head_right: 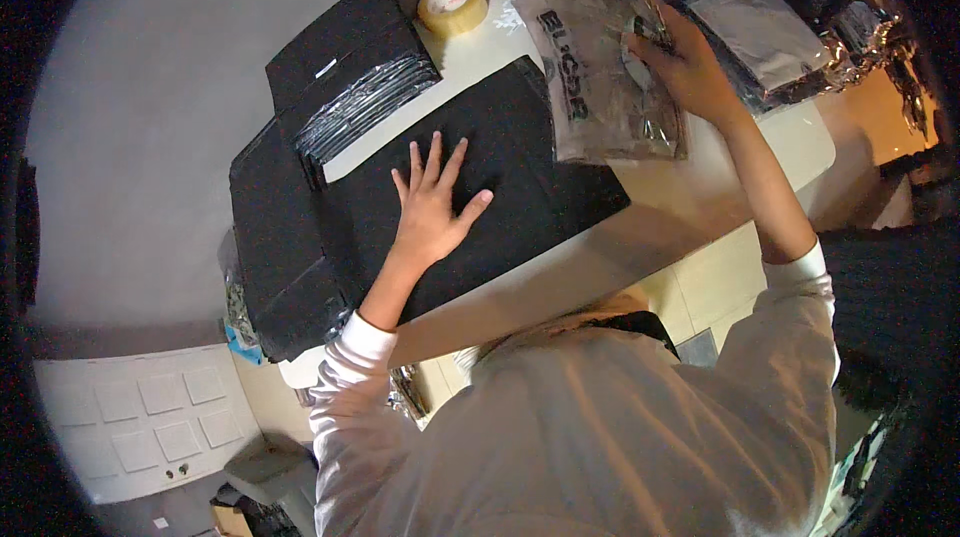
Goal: The recorder is seen packing items into mailing bags and sealing them.
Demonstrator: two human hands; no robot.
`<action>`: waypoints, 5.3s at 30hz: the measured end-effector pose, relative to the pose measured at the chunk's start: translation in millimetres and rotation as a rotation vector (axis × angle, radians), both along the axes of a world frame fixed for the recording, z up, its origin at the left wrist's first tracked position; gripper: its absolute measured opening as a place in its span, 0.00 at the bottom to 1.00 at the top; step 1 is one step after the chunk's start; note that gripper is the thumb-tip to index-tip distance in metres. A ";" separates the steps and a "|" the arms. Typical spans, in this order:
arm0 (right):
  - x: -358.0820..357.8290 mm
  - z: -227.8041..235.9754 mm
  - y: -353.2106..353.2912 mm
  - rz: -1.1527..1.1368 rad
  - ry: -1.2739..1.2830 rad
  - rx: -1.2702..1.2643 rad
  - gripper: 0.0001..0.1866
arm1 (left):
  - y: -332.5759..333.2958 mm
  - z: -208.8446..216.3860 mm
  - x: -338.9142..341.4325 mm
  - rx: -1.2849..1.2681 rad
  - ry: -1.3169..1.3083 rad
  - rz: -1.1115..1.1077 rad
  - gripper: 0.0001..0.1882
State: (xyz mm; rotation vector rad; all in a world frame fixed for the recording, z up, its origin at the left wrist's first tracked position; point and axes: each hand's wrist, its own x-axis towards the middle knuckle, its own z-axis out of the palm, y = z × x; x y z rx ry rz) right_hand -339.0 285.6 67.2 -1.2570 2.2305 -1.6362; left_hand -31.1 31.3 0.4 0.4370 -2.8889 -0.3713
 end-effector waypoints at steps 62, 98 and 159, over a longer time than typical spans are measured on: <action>6.9 -56.3 -9.8 0.037 -0.955 0.039 0.21 | 2.0 -17.7 -3.1 -0.104 -0.151 0.031 0.46; -19.6 -91.3 -26.1 0.170 -0.589 0.253 0.29 | 104.9 16.4 -32.2 -0.073 0.312 -0.578 0.14; 22.8 -88.3 -68.8 0.066 -0.423 0.226 0.29 | -110.5 -14.0 -192.0 0.643 -0.184 0.015 0.28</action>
